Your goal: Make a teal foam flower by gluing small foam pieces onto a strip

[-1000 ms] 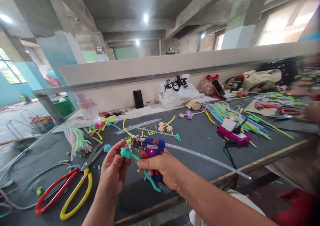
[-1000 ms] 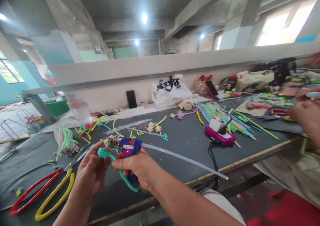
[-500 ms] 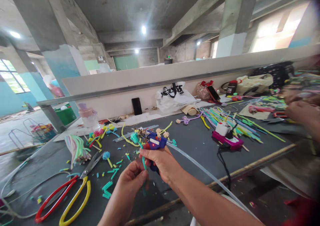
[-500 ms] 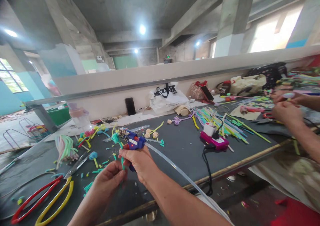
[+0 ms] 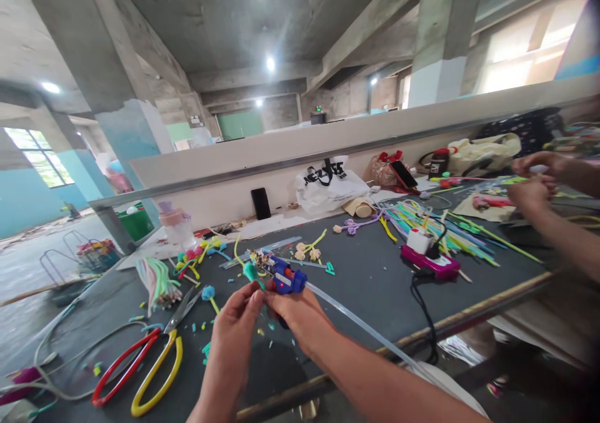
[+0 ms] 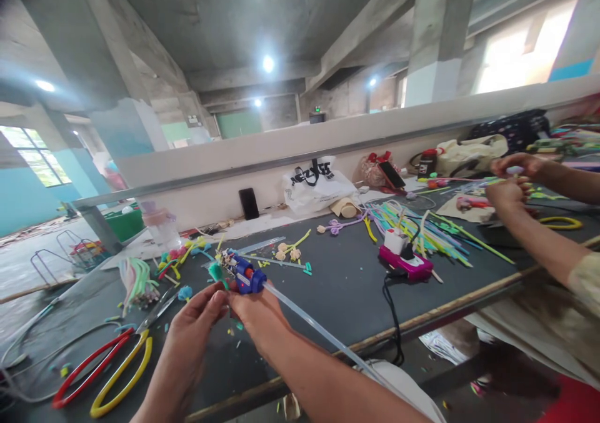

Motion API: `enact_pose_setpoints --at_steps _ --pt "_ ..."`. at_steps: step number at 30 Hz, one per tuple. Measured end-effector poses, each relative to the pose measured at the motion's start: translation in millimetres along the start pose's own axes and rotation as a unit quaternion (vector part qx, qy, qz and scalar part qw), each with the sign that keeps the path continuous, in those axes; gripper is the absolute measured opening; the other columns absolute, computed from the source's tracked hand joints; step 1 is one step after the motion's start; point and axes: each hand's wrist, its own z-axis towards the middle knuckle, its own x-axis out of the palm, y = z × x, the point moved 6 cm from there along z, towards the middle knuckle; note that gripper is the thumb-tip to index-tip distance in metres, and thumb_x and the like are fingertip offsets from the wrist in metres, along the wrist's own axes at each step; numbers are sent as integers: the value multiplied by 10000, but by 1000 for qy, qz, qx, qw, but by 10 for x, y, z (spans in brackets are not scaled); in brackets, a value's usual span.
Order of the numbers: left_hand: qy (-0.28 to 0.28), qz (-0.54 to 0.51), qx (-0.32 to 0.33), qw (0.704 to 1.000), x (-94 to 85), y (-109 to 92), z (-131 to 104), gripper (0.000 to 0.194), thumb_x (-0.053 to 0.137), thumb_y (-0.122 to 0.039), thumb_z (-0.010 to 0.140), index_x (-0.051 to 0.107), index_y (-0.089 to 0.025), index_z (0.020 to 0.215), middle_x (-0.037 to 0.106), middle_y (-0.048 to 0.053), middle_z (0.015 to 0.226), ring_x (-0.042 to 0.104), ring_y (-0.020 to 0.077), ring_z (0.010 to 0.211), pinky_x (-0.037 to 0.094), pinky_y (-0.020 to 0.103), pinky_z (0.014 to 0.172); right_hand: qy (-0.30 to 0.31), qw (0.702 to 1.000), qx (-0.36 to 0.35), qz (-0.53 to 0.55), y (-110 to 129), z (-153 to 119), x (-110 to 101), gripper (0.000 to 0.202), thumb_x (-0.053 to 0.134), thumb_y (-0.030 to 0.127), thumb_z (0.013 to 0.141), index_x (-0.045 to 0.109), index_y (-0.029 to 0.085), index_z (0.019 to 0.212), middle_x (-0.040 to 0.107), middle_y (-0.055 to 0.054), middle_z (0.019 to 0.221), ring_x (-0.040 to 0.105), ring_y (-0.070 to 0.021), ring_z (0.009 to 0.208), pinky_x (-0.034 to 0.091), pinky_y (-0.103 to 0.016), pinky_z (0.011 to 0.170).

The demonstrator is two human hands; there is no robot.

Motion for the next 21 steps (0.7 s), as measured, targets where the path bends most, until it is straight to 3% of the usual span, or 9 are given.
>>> enact_pose_setpoints --at_steps 4,7,12,16,19,21 --pt "-35 -153 -87 984 77 122 -76 284 810 -236 520 704 -137 764 723 29 718 630 112 647 490 187 623 2 999 -13 -29 -35 -5 41 176 664 298 612 641 156 715 594 7 628 476 -128 590 373 -244 549" --pt "-43 -186 -111 975 80 134 -92 273 817 -192 501 693 -136 737 706 7 660 615 86 573 477 156 545 23 999 -13 -47 -42 4 65 183 657 279 624 660 153 757 602 4 654 470 -127 596 371 -243 543" --pt "15 -185 -83 979 116 52 -60 231 798 -212 554 651 -146 719 677 -25 649 599 74 584 481 152 580 31 999 13 -24 -60 -24 101 137 694 283 601 664 169 670 589 11 612 457 -121 557 360 -248 529" --pt "46 -191 -77 978 95 24 11 231 765 -253 613 627 -148 765 665 -1 695 606 113 639 481 188 568 18 999 32 3 -107 -19 75 180 706 315 602 667 190 725 616 13 622 512 -134 572 353 -244 517" --pt "57 -207 -100 972 12 37 64 209 740 -216 651 607 -152 799 652 18 756 604 126 695 488 213 598 -1 1000 15 13 -89 41 -26 215 695 357 640 646 190 765 618 14 627 534 -130 573 350 -235 519" --pt "89 -214 -134 964 -10 65 59 197 730 -175 660 586 -154 793 610 1 713 564 100 612 472 211 554 -9 1000 -6 11 -33 90 -100 222 690 368 659 632 182 764 591 21 586 519 -117 549 349 -229 516"
